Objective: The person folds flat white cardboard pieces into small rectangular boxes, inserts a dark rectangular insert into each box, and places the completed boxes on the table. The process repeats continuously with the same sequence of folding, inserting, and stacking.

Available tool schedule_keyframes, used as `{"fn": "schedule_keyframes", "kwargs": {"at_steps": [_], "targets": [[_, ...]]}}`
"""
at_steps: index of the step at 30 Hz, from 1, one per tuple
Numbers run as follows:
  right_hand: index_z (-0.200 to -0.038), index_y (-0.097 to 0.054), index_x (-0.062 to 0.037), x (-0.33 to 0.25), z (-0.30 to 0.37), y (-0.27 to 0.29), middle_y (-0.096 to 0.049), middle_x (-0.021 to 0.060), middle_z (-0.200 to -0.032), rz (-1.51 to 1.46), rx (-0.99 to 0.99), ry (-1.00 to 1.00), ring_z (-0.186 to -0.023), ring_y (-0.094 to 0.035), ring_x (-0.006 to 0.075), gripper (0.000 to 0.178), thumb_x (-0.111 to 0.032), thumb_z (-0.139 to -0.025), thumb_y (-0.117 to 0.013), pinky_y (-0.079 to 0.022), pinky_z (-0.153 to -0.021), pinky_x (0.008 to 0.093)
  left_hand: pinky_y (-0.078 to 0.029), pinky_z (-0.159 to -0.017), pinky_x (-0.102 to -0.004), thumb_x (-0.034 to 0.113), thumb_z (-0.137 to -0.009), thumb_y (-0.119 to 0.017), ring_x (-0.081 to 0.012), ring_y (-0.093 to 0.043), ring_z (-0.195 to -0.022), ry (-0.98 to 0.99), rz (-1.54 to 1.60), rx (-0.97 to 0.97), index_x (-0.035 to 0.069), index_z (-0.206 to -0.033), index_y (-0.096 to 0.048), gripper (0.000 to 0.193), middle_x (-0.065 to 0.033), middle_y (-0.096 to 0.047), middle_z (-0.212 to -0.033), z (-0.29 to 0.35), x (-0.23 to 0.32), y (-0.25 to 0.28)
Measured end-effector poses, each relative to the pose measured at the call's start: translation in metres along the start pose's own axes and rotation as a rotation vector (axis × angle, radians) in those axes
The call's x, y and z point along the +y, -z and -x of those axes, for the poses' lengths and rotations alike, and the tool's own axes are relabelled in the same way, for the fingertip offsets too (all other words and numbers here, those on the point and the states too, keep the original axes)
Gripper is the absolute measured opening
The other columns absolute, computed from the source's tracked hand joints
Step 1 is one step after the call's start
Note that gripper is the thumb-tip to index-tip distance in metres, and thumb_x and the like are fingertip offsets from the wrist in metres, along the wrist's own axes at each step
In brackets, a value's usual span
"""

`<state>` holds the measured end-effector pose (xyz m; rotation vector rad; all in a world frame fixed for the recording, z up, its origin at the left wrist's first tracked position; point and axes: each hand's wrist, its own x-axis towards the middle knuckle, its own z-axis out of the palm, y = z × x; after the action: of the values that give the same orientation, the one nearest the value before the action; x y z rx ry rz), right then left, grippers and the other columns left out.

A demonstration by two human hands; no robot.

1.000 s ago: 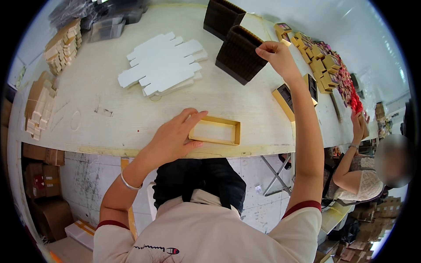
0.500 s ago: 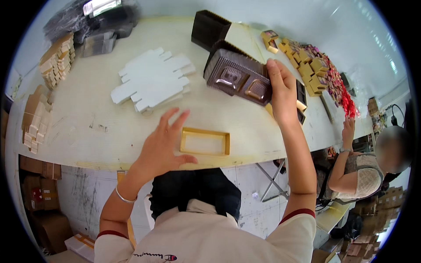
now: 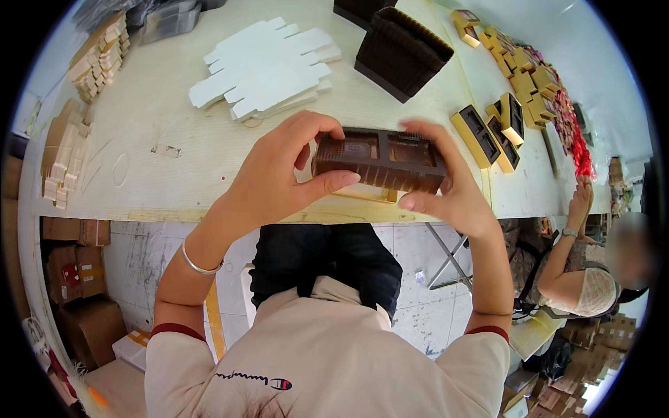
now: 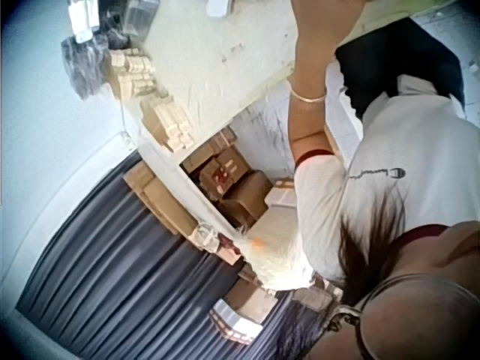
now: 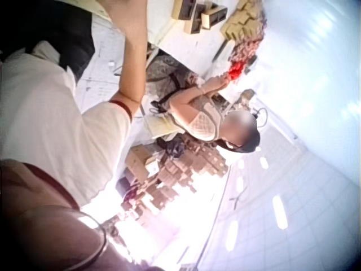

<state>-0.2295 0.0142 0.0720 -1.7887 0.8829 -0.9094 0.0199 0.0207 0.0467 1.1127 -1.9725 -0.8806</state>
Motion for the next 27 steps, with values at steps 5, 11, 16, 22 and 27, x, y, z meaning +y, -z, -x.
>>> {"fn": "schedule_keyframes", "kwargs": {"at_steps": [5,11,16,22,27], "targets": [[-0.119,-0.058,-0.0048,0.007,0.011,0.008,-0.055,0.0122,-0.098,0.404,-0.036,0.009,-0.087,-0.055,0.0254,0.051,-0.006,-0.072,-0.077,-0.045,-0.077,0.0332,-0.046,-0.07,-0.0288,0.022,-0.069,-0.083,-0.0179,-0.049,-0.08,-0.033,-0.111,-0.128,0.009,-0.129,-0.049,0.069,-0.006,-0.052,-0.12,-0.001,-0.005,-0.002],[-0.121,-0.06,-0.0074,0.034,0.016,-0.009,-0.055,0.0107,-0.095,0.688,-0.062,0.199,-0.089,-0.052,0.0278,0.056,-0.005,-0.068,-0.077,-0.044,-0.078,0.0353,-0.049,-0.08,-0.0318,0.019,-0.071,-0.081,-0.0214,-0.053,-0.096,0.125,0.012,-0.345,0.008,-0.139,-0.042,0.079,-0.0095,-0.05,-0.127,-0.003,-0.03,-0.003],[-0.126,-0.057,-0.0101,0.043,0.013,-0.011,-0.052,0.0116,-0.1,0.805,-0.105,0.197,-0.091,-0.051,0.0287,0.062,-0.008,-0.068,-0.077,-0.044,-0.081,0.0372,-0.052,-0.08,-0.0334,0.017,-0.073,-0.078,-0.0222,-0.058,-0.097,0.197,0.056,-0.354,0.006,-0.138,-0.044,0.074,-0.0103,-0.053,-0.123,-0.003,-0.032,-0.01],[-0.14,-0.04,-0.0095,0.048,0.012,-0.014,-0.049,0.0148,-0.112,0.819,-0.136,0.289,-0.096,-0.052,0.0305,0.075,-0.015,-0.074,-0.077,-0.044,-0.086,0.0367,-0.051,-0.078,-0.0302,0.016,-0.075,-0.076,-0.0221,-0.059,-0.096,0.024,-0.139,-0.334,0.007,-0.135,-0.048,0.067,-0.0108,-0.056,-0.119,-0.006,-0.033,-0.01],[-0.123,-0.056,-0.0042,0.053,0.019,0.002,-0.051,0.0143,-0.113,0.33,-0.201,0.157,-0.096,-0.056,0.0319,0.055,-0.011,-0.073,-0.077,-0.049,-0.081,0.036,-0.05,-0.079,-0.0296,0.017,-0.072,-0.078,-0.0245,-0.058,-0.104,0.092,-0.041,-0.459,0.009,-0.135,-0.05,0.07,-0.0102,-0.055,-0.121,-0.014,-0.035,0.002]]}}
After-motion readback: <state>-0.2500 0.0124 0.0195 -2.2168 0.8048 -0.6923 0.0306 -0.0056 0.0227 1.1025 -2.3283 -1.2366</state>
